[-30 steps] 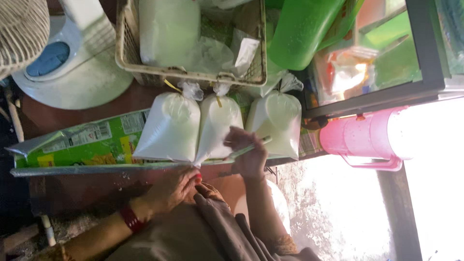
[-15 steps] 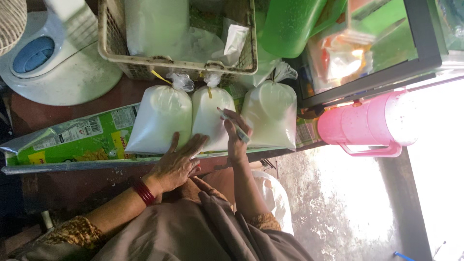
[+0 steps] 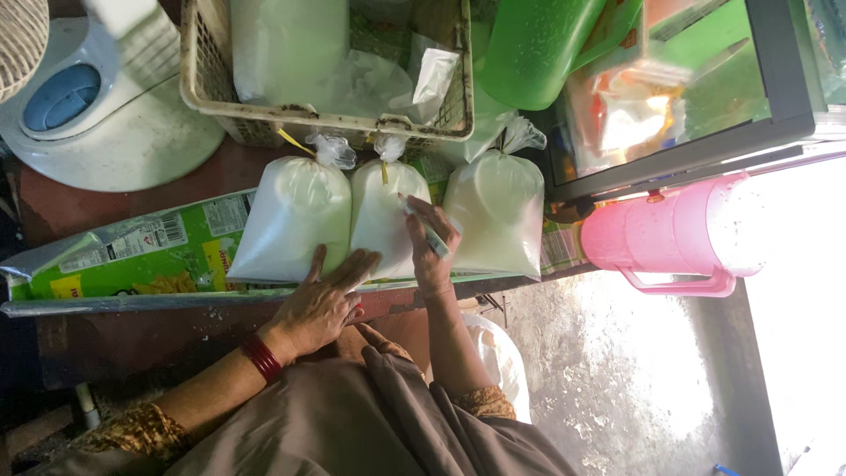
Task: The person pours a white liquid from a pink pitcher into clear plastic bags, ties each bag with a rubber band, and places them on a counter. The person then uses a red marker to write numbers on the tied bags.
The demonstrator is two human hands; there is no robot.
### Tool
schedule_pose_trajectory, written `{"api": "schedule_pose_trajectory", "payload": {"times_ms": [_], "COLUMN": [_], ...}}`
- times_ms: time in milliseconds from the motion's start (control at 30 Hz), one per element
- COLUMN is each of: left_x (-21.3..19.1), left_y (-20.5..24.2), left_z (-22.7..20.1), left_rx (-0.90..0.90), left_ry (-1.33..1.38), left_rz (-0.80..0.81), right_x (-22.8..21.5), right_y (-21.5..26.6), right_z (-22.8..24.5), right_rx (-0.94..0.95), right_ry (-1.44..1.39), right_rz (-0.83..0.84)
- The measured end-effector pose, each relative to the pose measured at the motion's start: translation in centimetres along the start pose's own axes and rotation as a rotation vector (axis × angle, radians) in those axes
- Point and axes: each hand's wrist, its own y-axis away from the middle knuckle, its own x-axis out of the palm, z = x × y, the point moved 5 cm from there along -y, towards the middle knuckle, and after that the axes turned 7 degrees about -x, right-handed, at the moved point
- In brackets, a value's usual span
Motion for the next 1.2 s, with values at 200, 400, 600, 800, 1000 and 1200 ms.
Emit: {"api": "schedule_pose_trajectory", "payload": {"times_ms": [200,400,600,800,1000,1200], "left_x": [-1.6,-1.5,-0.1,0.0,-0.7,1.3], "left_y": [0.1,-0.3,0.1,0.1,-0.1,3.1], "left_z": [-0.3,-0.4,-0.1,-0.2,-0.3,1.0], "left_rx": [0.016,-0.022,-0.034,-0.03,-0.034,0.088], "left_ry": [0.017,0.0,-0.003,-0.051,-0.044,-0.098], "left_rz": [-0.182,0.049,0.166,0.161,0.168,0.037], "right_x": [-0.7,-1.5,-2.7,-2.4,-2.1,4.6], "right_y": [0.7,0.1,1.2,1.1,-0.2,4.0], "right_z": [0.4,-0.8,-1.9,-3.3,-5.4,1.4], "right_rx": [-0.045,0.099,0.161,0.118,0.291,0.054], "right_ry": [0.0,-0.073,-0.014,-0.253,-0.235,-0.635], "right_rz": [0.088,-0.058,-0.102,-0.132,-0.172,0.171]}}
